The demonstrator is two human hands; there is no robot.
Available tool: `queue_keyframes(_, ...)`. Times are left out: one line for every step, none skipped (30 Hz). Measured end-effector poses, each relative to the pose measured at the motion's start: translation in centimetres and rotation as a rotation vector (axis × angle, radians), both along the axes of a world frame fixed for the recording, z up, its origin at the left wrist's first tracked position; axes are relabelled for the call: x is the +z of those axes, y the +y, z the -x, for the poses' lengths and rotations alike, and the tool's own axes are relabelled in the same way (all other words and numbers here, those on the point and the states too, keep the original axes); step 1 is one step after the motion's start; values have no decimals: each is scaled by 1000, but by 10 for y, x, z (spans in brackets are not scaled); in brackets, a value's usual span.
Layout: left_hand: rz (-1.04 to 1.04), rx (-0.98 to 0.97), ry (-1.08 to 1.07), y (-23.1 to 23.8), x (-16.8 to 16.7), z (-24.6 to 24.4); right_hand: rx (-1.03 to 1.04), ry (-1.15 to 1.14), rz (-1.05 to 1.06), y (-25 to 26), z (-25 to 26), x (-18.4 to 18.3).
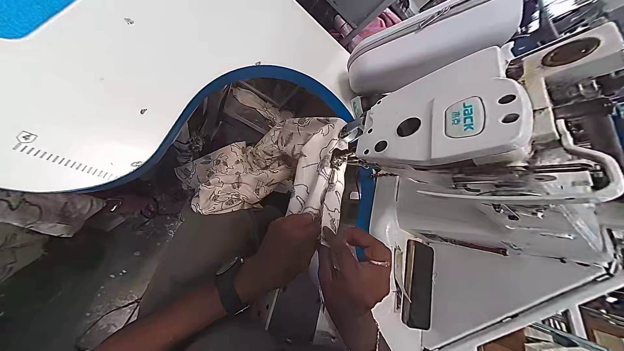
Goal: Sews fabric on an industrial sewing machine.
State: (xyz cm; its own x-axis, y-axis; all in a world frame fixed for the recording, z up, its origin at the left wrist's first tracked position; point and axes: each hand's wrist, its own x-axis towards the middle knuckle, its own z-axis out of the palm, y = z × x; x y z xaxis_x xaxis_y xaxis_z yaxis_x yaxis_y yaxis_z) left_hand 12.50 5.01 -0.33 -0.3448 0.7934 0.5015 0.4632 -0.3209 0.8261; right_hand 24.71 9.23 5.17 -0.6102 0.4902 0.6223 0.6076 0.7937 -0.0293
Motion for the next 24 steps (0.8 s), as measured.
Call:
queue_keyframes(-29,23,-10,3,-3,-1,12,19,2,5,3,-3)
queue_keyframes(-57,50,-15,8,-6,-1,25,41,3,9,4,-7)
queue_keyframes(-78,71,-15,12,-7,0,39,76,1,12,6,-12)
queue_keyframes(-88,83,-6,16,-7,0,50,109,3,14,6,-17)
queue_keyframes(-92,91,1,20,-7,1,57,132,18,16,6,-20)
queue_keyframes(-88,99,15,23,-6,2,54,149,42,16,5,-22)
queue_keyframes(-82,113,36,27,-6,3,48,157,63,16,4,-24)
queue_keyframes(-71,142,62,32,-5,4,36,152,81,17,5,-26)
queue_keyframes(-59,178,84,37,-4,3,19,141,94,17,5,-27)
queue_keyframes(-39,208,105,41,-3,2,-3,131,104,19,6,-27)
queue_keyframes(-11,228,125,45,-2,2,-25,122,108,22,8,-27)
queue_keyframes(12,237,139,48,-1,2,-44,110,114,26,11,-27)
queue_keyframes(21,239,148,51,0,3,-56,95,118,29,14,-27)
queue_keyframes(19,237,156,54,-1,3,-64,80,119,33,18,-27)
queue_keyframes(14,238,165,56,-2,3,-72,66,119,36,20,-27)
queue_keyframes(16,233,173,55,-4,2,-81,45,117,36,22,-27)
queue_keyframes(19,218,185,51,-3,1,-87,31,117,33,22,-27)
queue_keyframes(13,198,187,49,1,3,-81,32,115,31,23,-26)
queue_keyframes(-7,185,167,45,8,7,-64,46,114,28,22,-25)
queue_keyframes(-27,191,118,43,19,14,-40,54,112,25,22,-24)
queue_keyframes(-12,189,43,42,33,27,-21,42,113,22,23,-24)
queue_keyframes(67,130,-70,44,43,43,-20,2,123,18,24,-24)
queue_keyframes(188,19,-231,53,43,58,-27,-51,124,14,26,-26)
queue_keyframes(292,-103,-428,72,28,68,-26,-89,116,12,27,-26)
